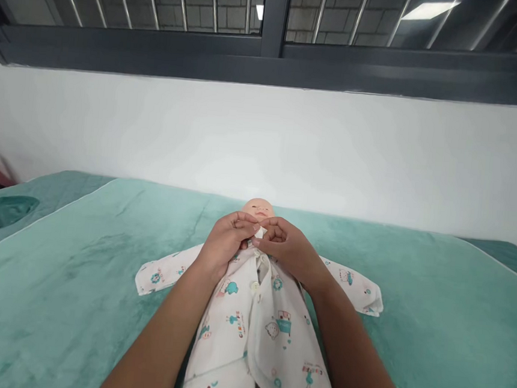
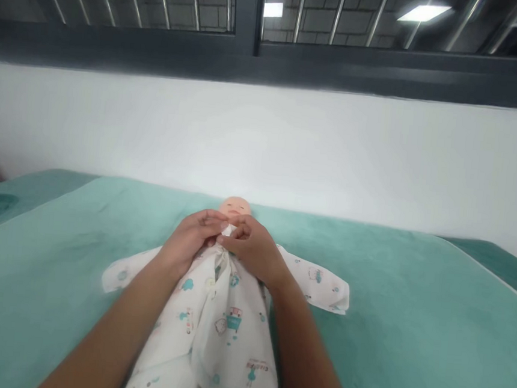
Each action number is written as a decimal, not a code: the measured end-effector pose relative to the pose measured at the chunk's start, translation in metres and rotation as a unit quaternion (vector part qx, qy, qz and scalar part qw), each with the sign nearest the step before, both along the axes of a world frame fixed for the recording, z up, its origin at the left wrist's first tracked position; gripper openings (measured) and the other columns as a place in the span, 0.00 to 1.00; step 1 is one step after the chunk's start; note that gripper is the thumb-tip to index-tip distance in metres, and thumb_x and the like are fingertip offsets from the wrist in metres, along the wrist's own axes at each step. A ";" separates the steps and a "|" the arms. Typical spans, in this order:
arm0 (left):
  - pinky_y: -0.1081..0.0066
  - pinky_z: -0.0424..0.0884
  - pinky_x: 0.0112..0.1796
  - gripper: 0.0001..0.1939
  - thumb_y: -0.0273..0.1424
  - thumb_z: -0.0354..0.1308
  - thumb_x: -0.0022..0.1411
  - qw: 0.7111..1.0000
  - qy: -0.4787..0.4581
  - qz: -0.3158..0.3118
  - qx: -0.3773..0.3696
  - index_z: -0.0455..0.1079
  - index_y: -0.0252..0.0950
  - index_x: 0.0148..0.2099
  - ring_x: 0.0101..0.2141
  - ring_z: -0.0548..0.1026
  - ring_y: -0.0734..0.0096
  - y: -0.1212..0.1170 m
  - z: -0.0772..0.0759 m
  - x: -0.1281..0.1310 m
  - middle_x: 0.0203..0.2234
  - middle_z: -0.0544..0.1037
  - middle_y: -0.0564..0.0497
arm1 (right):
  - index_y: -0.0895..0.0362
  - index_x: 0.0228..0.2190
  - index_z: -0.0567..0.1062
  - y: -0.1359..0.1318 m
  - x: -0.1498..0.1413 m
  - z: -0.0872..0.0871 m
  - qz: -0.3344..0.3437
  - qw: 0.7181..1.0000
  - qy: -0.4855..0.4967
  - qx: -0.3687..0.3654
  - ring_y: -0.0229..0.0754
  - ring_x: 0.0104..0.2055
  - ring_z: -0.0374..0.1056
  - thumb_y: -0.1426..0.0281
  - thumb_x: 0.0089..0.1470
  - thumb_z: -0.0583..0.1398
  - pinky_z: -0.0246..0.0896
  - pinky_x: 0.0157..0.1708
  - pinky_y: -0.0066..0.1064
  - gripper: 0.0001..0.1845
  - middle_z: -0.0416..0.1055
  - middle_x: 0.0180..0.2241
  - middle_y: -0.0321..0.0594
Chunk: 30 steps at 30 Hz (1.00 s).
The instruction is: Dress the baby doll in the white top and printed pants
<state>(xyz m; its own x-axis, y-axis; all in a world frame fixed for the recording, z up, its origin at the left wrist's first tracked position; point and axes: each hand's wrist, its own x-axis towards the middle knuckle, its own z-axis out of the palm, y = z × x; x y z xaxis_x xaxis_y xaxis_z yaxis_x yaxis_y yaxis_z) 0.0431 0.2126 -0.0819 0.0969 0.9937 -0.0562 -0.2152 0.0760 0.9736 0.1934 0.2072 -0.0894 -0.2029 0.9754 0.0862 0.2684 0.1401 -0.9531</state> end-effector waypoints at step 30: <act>0.71 0.64 0.34 0.09 0.37 0.54 0.60 0.964 0.230 -0.018 0.129 0.73 0.39 0.36 0.32 0.71 0.70 -0.030 0.005 -0.017 0.31 0.75 0.52 | 0.54 0.19 0.62 -0.027 0.001 0.032 -0.035 0.982 -0.187 0.019 0.35 0.21 0.51 0.57 0.52 0.57 0.43 0.19 0.29 0.18 0.61 0.19 0.33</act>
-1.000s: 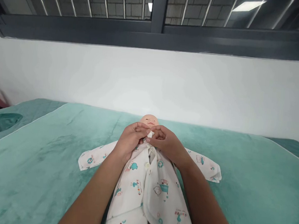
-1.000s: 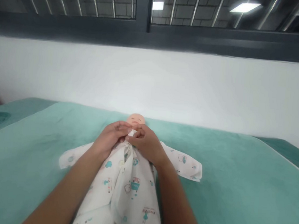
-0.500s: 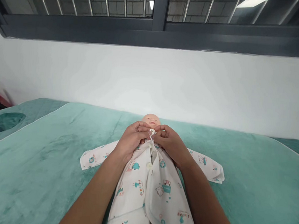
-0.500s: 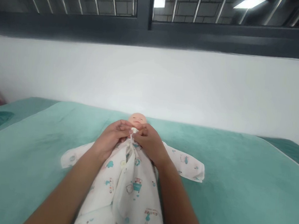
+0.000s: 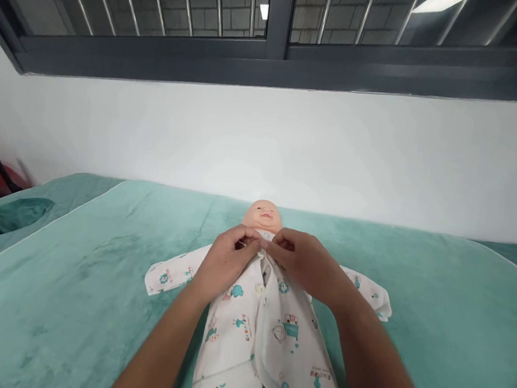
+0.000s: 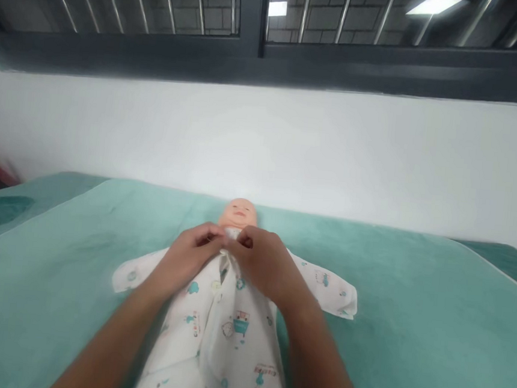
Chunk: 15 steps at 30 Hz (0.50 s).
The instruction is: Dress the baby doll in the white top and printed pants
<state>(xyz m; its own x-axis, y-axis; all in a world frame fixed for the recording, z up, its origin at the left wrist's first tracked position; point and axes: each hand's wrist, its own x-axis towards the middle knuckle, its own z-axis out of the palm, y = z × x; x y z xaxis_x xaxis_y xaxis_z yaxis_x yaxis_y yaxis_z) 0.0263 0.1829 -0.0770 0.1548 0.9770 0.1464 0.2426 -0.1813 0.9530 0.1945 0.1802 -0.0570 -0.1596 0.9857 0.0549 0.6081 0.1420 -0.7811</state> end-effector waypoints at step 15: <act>0.72 0.63 0.32 0.06 0.34 0.57 0.57 0.997 0.008 -0.048 0.053 0.73 0.39 0.31 0.30 0.68 0.71 -0.012 0.001 -0.015 0.31 0.74 0.51 | 0.55 0.24 0.73 -0.022 -0.006 -0.001 0.012 0.999 0.043 -0.029 0.36 0.23 0.58 0.64 0.51 0.57 0.48 0.21 0.28 0.10 0.67 0.22 0.35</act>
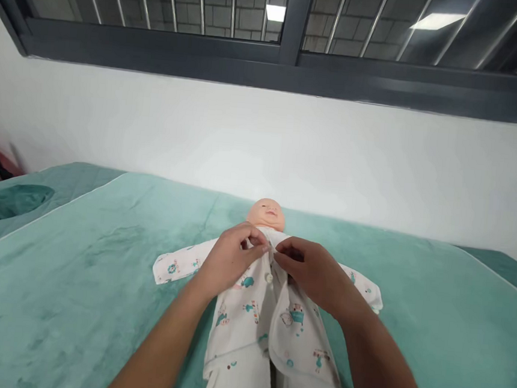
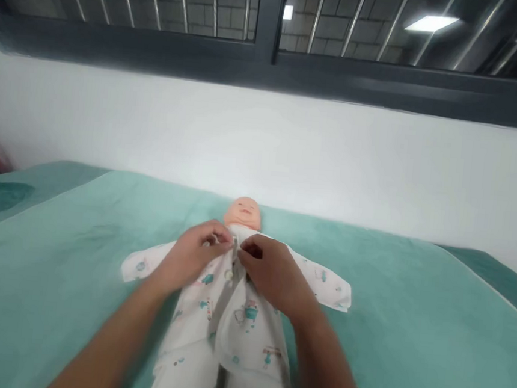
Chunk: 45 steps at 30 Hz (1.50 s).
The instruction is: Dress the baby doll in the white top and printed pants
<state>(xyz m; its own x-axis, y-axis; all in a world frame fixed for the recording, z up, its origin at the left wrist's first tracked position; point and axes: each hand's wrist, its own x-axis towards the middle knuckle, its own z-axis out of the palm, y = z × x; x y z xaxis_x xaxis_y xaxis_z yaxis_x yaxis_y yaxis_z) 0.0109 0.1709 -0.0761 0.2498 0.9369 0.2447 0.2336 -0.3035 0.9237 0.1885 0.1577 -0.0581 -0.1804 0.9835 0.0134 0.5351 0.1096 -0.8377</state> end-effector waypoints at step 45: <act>0.71 0.66 0.34 0.14 0.41 0.62 0.56 0.987 -0.119 -0.028 -0.102 0.70 0.34 0.33 0.32 0.72 0.71 -0.002 -0.012 0.013 0.29 0.75 0.51 | 0.58 0.30 0.74 -0.001 0.005 -0.029 0.028 0.928 0.360 -0.087 0.31 0.23 0.57 0.63 0.51 0.63 0.51 0.25 0.25 0.10 0.64 0.21 0.32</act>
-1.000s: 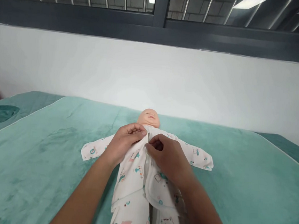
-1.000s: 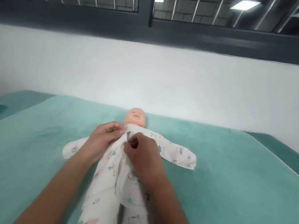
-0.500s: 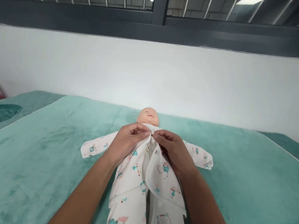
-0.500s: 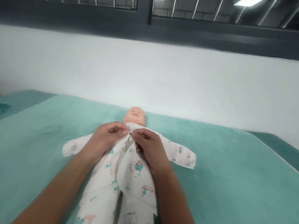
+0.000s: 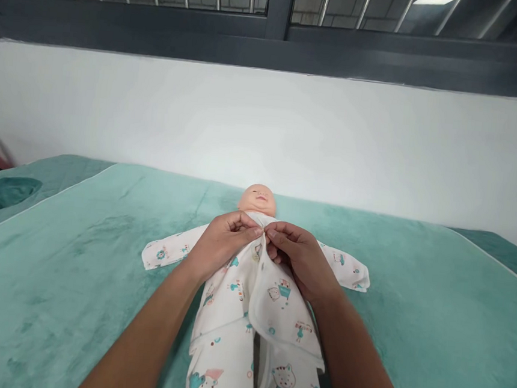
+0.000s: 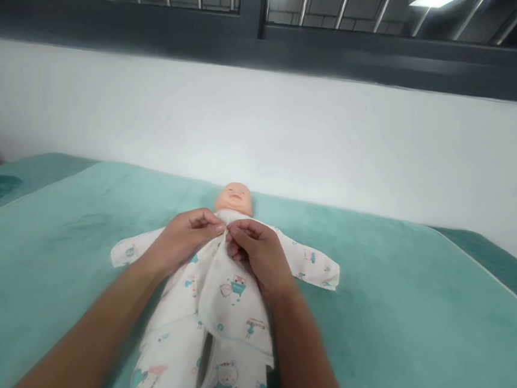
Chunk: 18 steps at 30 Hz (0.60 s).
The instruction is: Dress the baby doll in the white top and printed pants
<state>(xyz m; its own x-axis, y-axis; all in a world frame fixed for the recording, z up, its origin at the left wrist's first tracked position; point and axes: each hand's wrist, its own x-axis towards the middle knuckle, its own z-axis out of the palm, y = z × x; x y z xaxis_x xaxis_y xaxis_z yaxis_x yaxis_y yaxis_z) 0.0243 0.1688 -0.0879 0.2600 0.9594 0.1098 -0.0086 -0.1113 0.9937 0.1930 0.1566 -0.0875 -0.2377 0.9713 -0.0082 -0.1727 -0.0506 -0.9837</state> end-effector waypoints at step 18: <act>0.77 0.60 0.27 0.06 0.31 0.59 0.54 1.000 0.012 0.025 -0.002 0.69 0.37 0.36 0.27 0.67 0.77 0.001 0.000 0.000 0.27 0.70 0.55 | 0.53 0.34 0.69 -0.001 -0.001 0.000 -0.006 0.996 -0.091 0.013 0.31 0.23 0.58 0.70 0.49 0.62 0.54 0.25 0.25 0.08 0.65 0.23 0.29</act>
<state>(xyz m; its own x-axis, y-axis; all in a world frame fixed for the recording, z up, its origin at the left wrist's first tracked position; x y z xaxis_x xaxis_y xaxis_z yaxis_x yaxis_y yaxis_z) 0.0247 0.1695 -0.0883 0.2148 0.9716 0.0998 0.0200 -0.1065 0.9941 0.1925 0.1554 -0.0873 -0.2222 0.9747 -0.0245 0.0078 -0.0233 -0.9997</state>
